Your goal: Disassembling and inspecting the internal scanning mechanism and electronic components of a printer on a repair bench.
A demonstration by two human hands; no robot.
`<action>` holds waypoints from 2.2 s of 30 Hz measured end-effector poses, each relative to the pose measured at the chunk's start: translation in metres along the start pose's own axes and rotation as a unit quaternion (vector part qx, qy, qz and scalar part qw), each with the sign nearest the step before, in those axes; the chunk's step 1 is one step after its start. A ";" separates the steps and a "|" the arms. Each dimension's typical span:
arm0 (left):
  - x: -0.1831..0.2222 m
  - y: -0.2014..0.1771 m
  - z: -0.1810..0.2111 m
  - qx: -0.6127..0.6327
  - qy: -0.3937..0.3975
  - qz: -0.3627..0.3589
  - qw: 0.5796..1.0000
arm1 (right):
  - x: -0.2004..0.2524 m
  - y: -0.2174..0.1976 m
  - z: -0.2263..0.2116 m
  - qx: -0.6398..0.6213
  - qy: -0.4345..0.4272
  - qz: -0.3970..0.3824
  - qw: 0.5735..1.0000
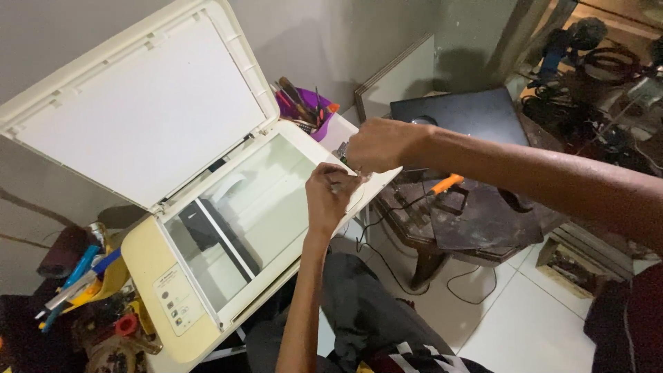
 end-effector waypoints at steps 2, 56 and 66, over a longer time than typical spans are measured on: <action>0.001 0.003 -0.021 -0.011 -0.004 0.001 1.000 | -0.005 0.006 -0.018 0.166 -0.092 0.068 0.980; 0.006 -0.004 -0.019 -0.010 -0.063 0.004 0.998 | 0.003 -0.006 0.012 -0.236 0.155 -0.089 0.955; 0.004 0.000 -0.021 -0.024 -0.051 -0.006 0.998 | 0.007 -0.018 -0.014 0.044 -0.014 -0.080 0.996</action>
Point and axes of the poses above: each hand's wrist, its own x-axis away from the middle knuckle, its own y-axis out of the palm, z = x × y, the point moved 10 cm from there along -x, towards the middle knuckle, and after that the axes turned 5 degrees about x, right-handed, at the moved point
